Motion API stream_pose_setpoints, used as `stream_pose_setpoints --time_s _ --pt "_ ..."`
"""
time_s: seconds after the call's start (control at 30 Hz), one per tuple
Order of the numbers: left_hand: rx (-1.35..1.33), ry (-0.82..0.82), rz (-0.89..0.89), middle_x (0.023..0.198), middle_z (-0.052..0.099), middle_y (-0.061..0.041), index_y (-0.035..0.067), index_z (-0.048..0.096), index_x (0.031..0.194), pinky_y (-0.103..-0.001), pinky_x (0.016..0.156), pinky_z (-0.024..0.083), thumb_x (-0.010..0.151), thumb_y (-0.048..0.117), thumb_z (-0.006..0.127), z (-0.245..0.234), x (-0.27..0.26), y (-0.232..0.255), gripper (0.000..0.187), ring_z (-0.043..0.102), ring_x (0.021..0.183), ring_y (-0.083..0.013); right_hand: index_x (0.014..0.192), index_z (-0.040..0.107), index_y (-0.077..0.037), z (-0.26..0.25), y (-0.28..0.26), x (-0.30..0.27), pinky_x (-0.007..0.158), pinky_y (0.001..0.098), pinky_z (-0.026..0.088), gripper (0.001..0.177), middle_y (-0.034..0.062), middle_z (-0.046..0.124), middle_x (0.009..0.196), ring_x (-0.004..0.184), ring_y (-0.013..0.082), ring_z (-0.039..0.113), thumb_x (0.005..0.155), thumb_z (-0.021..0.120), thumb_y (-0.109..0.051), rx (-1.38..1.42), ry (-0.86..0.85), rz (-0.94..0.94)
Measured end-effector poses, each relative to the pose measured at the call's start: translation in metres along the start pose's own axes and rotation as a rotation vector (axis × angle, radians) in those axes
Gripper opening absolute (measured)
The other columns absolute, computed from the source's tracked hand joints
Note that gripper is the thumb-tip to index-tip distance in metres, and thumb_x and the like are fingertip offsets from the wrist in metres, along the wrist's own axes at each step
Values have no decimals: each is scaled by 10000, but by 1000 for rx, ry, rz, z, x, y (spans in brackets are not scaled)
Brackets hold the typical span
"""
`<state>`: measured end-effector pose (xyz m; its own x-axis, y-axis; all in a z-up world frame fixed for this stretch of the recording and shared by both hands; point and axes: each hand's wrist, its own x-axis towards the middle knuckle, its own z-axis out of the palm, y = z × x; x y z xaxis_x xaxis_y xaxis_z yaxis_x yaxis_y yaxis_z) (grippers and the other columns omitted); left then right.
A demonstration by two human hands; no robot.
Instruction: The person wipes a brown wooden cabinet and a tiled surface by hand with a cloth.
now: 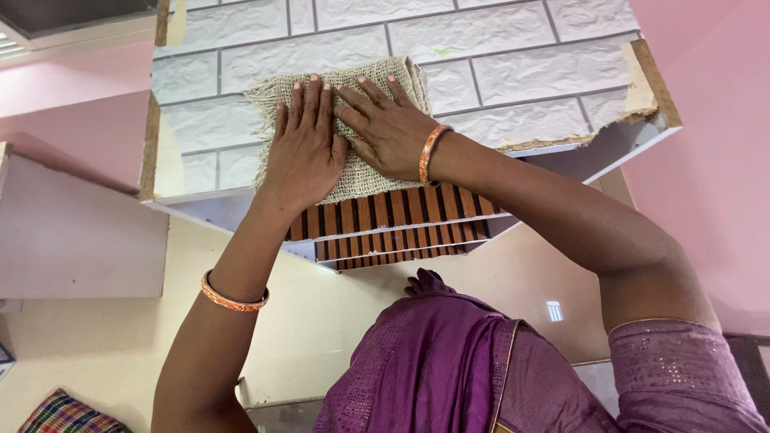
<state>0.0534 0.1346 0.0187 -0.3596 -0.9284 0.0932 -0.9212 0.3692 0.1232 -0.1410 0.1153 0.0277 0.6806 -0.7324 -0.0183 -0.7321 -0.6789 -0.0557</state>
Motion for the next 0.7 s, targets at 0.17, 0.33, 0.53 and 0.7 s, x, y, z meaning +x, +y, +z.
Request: stream_pose_setpoints --time_s 0.17,0.33,0.53,0.7 --pt "-12 -36 105 1705 94 -196 -6 163 1623 -530 1270 82 1048 361 247 11 35 48 688 48 1576 -368 1618 160 -103 1 42 -46 1232 593 65 657 161 117 1686 1550 368 70 1056 291 -417 30 34 69" --pt "1 -75 197 1707 43 -180 8 111 1627 -518 1268 66 1053 395 248 25 82 94 706 18 1567 -357 1621 147 -92 6 88 -84 1239 582 59 665 165 113 1696 1556 361 69 1060 296 -417 14 41 165" --pt "4 -93 273 1712 43 -171 28 112 1631 -517 1276 54 1068 407 248 43 139 142 692 9 1575 -355 1630 139 -88 4 141 -119 1244 566 41 668 162 94 1699 1564 350 43 1060 285 -404 59 47 278" --pt "-6 -96 310 1724 57 -155 43 118 1642 -514 1296 55 1089 425 250 63 182 178 685 18 1592 -344 1633 155 -113 -3 186 -141 1249 548 30 662 151 78 1711 1568 348 20 1062 299 -414 109 51 348"
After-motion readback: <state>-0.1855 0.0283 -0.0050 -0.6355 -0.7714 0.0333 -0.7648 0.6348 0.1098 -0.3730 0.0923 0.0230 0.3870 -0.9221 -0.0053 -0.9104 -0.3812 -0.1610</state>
